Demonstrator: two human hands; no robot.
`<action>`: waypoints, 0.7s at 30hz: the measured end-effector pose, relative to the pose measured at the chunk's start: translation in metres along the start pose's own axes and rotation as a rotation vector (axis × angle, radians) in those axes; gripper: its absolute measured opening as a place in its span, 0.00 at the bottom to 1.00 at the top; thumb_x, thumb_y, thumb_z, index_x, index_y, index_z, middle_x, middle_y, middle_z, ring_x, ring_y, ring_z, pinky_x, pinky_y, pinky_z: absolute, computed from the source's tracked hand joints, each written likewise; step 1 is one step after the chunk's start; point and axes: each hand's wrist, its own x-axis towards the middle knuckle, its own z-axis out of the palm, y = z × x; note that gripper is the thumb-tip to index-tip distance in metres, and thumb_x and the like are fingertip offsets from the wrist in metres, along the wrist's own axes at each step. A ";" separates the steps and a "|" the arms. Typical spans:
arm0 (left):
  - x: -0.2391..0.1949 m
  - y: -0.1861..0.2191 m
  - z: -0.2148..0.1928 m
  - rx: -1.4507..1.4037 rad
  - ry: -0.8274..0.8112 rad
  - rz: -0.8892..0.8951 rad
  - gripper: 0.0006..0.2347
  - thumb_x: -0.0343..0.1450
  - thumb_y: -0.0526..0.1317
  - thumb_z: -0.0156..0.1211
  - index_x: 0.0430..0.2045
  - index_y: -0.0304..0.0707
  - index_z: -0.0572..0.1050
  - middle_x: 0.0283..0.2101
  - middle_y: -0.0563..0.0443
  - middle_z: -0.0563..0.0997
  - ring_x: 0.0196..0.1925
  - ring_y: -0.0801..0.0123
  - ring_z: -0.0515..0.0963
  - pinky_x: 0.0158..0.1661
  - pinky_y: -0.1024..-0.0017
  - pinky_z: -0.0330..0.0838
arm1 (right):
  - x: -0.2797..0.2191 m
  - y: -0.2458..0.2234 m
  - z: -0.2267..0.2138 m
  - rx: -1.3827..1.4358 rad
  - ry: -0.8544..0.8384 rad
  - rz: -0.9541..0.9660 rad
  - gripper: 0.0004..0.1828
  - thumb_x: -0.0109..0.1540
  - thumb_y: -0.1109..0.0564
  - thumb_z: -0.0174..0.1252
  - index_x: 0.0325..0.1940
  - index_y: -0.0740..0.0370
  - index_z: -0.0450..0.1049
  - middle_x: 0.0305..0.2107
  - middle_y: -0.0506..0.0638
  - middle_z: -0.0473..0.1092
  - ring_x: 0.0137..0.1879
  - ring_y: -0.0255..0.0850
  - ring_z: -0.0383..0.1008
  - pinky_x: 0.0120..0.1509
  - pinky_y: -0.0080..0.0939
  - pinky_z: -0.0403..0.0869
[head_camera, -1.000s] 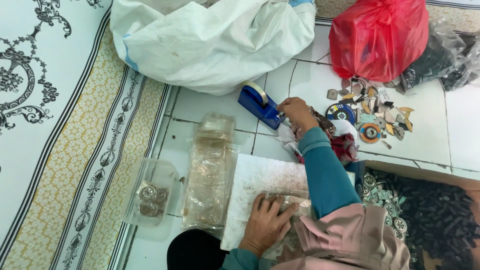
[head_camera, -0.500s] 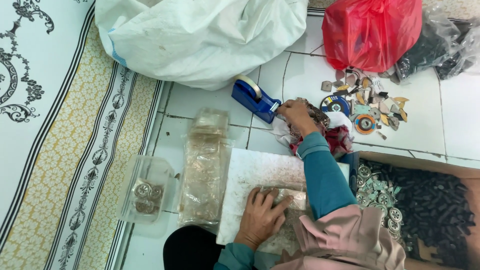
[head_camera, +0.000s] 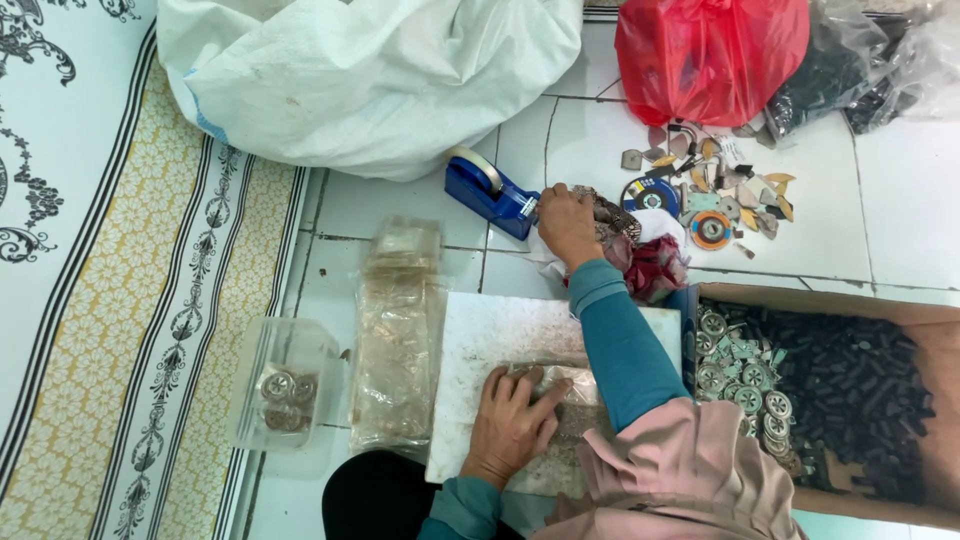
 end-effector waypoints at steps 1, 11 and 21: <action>0.000 0.000 0.001 -0.003 -0.002 0.004 0.21 0.63 0.37 0.63 0.53 0.51 0.78 0.48 0.46 0.74 0.42 0.57 0.69 0.64 0.51 0.62 | -0.001 0.003 0.008 -0.002 0.000 0.004 0.09 0.65 0.57 0.54 0.45 0.62 0.76 0.42 0.55 0.71 0.44 0.52 0.73 0.52 0.53 0.64; 0.000 0.000 -0.002 0.009 -0.041 -0.001 0.22 0.63 0.38 0.64 0.54 0.53 0.77 0.50 0.46 0.74 0.45 0.56 0.71 0.65 0.51 0.60 | -0.036 0.012 0.015 0.481 0.266 0.127 0.07 0.60 0.59 0.61 0.35 0.63 0.82 0.35 0.56 0.76 0.40 0.52 0.73 0.48 0.48 0.71; 0.000 -0.002 0.000 0.035 -0.020 0.018 0.22 0.64 0.39 0.64 0.55 0.51 0.77 0.51 0.46 0.74 0.47 0.56 0.71 0.64 0.52 0.60 | -0.084 -0.006 -0.082 1.275 -0.026 0.498 0.13 0.58 0.62 0.65 0.46 0.69 0.82 0.31 0.49 0.79 0.34 0.32 0.77 0.41 0.26 0.75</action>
